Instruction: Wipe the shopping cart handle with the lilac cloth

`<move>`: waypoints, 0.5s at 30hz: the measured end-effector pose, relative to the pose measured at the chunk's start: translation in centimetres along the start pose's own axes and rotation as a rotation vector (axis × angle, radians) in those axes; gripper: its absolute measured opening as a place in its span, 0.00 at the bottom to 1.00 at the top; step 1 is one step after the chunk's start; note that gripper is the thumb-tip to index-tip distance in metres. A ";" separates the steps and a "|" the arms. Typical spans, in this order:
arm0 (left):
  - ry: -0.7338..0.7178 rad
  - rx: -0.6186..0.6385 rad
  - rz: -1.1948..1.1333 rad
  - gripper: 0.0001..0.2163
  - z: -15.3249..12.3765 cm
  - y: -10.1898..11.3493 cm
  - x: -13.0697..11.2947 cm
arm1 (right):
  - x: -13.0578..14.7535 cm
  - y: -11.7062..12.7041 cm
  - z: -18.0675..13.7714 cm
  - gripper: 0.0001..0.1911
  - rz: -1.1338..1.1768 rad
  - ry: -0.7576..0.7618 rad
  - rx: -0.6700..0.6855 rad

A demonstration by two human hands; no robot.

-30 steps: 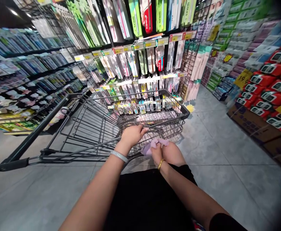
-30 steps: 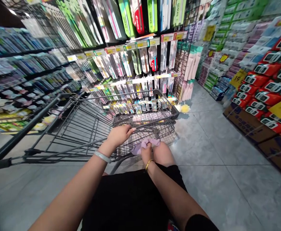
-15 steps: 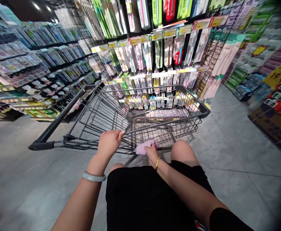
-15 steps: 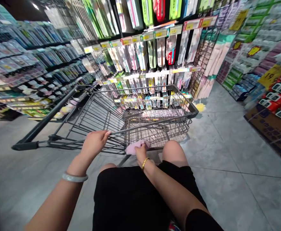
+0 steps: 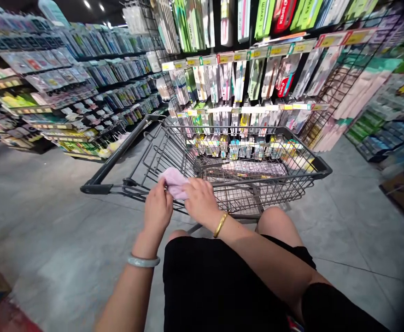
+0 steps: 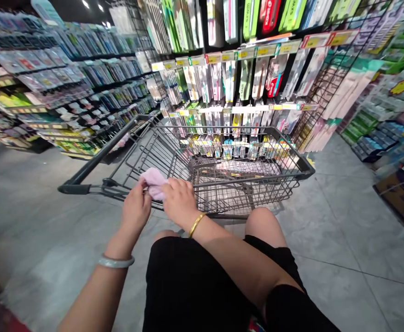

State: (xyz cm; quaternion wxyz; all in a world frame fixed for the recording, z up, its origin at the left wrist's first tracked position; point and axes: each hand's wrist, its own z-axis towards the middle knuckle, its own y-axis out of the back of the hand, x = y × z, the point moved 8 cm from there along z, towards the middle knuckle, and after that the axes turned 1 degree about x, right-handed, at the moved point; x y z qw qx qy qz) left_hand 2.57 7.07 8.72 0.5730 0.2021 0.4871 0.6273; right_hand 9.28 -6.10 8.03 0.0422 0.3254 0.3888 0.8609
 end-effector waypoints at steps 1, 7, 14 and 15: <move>0.026 -0.098 -0.103 0.24 -0.5 0.6 0.1 | 0.8 -0.6 0.3 0.20 -0.005 0.052 0.029; -0.147 -0.192 -0.208 0.31 -2.8 1.0 -3.4 | 0.7 -1.2 1.7 0.28 0.009 -0.143 0.137; -0.212 -0.057 -0.156 0.28 -0.5 -1.5 -3.6 | -1.3 -0.8 5.2 0.13 0.512 -0.024 0.397; -0.215 -0.044 -0.100 0.25 -0.3 -1.9 -3.8 | -2.3 -0.5 5.7 0.13 0.474 -0.067 0.361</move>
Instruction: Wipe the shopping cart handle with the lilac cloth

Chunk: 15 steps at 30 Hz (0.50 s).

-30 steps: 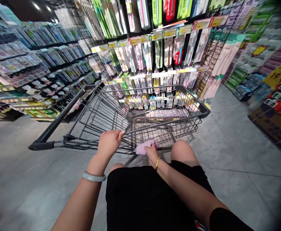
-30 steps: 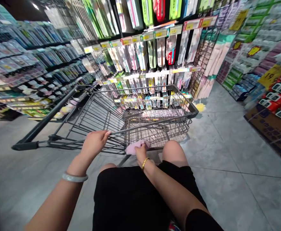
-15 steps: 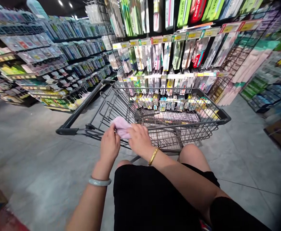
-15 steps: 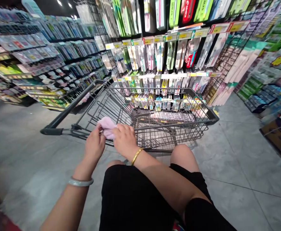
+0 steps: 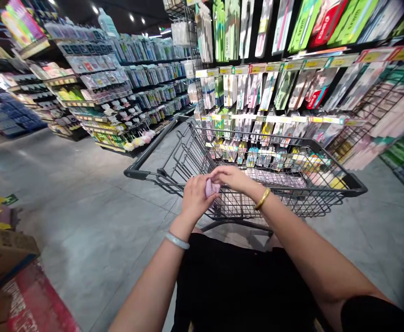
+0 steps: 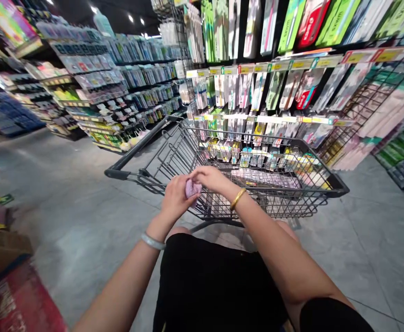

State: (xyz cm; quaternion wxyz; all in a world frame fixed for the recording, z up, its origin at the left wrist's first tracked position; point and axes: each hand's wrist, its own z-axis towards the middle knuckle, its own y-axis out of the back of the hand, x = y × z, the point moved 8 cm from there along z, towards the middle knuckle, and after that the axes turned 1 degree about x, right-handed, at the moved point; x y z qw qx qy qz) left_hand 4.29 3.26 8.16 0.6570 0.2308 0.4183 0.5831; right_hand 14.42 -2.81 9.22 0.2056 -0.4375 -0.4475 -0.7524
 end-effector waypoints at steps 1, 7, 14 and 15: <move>-0.006 0.008 0.048 0.22 0.1 -0.3 -0.1 | -0.8 0.7 0.2 0.14 -0.078 -0.053 -0.051; -0.173 0.074 0.135 0.15 -0.6 1.4 0.4 | -2.5 -1.3 -0.3 0.24 -0.672 -0.259 0.048; -0.011 -0.105 0.195 0.16 -3.0 3.1 2.4 | -2.6 -2.3 -0.3 0.35 -0.679 -0.298 0.093; -0.033 -0.138 0.192 0.16 -3.4 2.6 1.9 | -2.7 -2.3 -0.3 0.35 -0.670 -0.301 0.096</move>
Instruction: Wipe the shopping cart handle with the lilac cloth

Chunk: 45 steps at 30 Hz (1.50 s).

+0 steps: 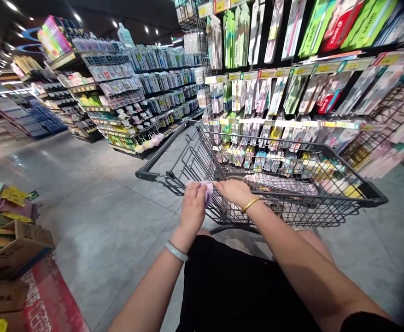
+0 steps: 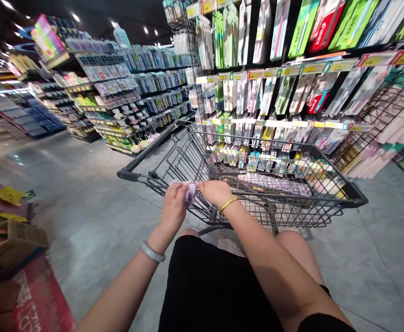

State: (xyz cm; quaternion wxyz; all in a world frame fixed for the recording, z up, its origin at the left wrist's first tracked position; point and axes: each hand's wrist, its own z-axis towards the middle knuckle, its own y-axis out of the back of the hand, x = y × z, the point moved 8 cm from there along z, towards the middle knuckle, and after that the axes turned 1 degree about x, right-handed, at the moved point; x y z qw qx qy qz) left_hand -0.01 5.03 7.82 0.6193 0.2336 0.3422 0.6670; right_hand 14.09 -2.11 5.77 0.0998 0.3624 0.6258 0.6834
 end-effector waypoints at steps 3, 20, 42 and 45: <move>-0.115 -0.009 -0.028 0.15 -0.5 -0.9 -1.1 | -0.1 -0.1 -0.1 0.36 -0.004 0.019 0.007; 0.378 -0.001 -0.299 0.17 -6.8 -8.3 1.7 | 0.2 0.2 -0.5 0.43 -0.116 0.000 0.074; 0.358 -0.316 -0.190 0.16 -2.6 -2.2 1.4 | 0.5 0.4 -0.3 0.40 -0.159 0.029 -0.002; 0.330 -0.141 -0.163 0.17 -4.3 -5.1 0.8 | 0.4 0.5 -0.4 0.41 -0.148 0.020 -0.005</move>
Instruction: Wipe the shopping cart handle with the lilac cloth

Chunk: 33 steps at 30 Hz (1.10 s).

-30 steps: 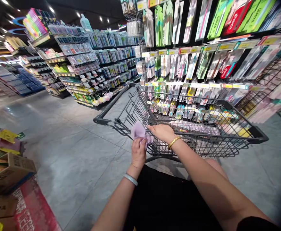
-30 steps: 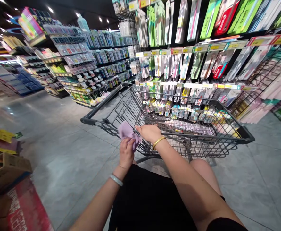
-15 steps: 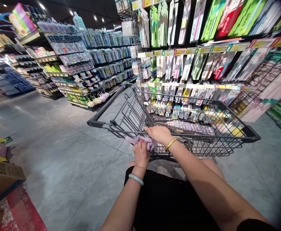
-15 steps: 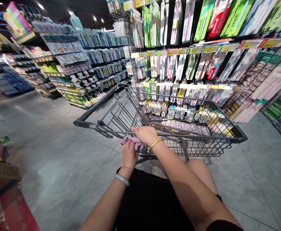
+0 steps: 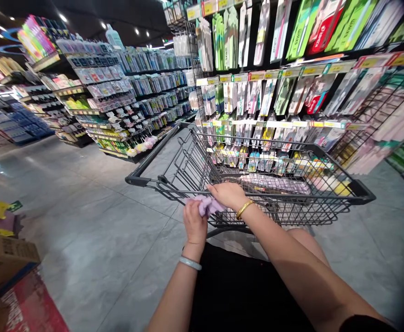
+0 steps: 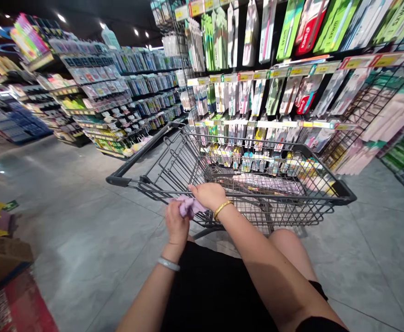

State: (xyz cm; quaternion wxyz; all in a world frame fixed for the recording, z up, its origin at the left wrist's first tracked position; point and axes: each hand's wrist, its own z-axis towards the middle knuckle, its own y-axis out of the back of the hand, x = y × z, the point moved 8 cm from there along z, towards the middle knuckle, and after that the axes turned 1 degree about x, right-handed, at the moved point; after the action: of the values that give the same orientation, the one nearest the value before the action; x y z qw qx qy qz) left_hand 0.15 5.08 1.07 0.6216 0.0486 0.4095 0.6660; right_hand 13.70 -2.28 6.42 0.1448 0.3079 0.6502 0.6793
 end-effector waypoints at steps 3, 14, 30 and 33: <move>0.002 0.215 -0.052 0.17 -2.1 -2.6 0.1 | -0.1 -0.1 -0.1 0.43 0.020 0.002 0.009; -0.193 -0.052 0.021 0.15 6.1 4.0 -3.0 | 0.3 0.2 -0.3 0.34 -0.046 0.017 0.009; -0.208 0.427 0.333 0.07 9.9 3.2 -5.7 | 0.4 0.5 -1.7 0.27 -0.134 0.084 -0.002; -0.394 0.362 0.279 0.10 9.7 6.2 -5.9 | -0.2 0.5 -2.4 0.29 -0.112 0.064 -0.019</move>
State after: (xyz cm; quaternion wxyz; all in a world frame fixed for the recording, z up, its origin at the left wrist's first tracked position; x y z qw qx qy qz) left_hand 2.18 5.29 13.86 0.5727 0.3429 0.3824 0.6389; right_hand 12.47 -4.31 6.92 0.1648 0.2480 0.6641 0.6858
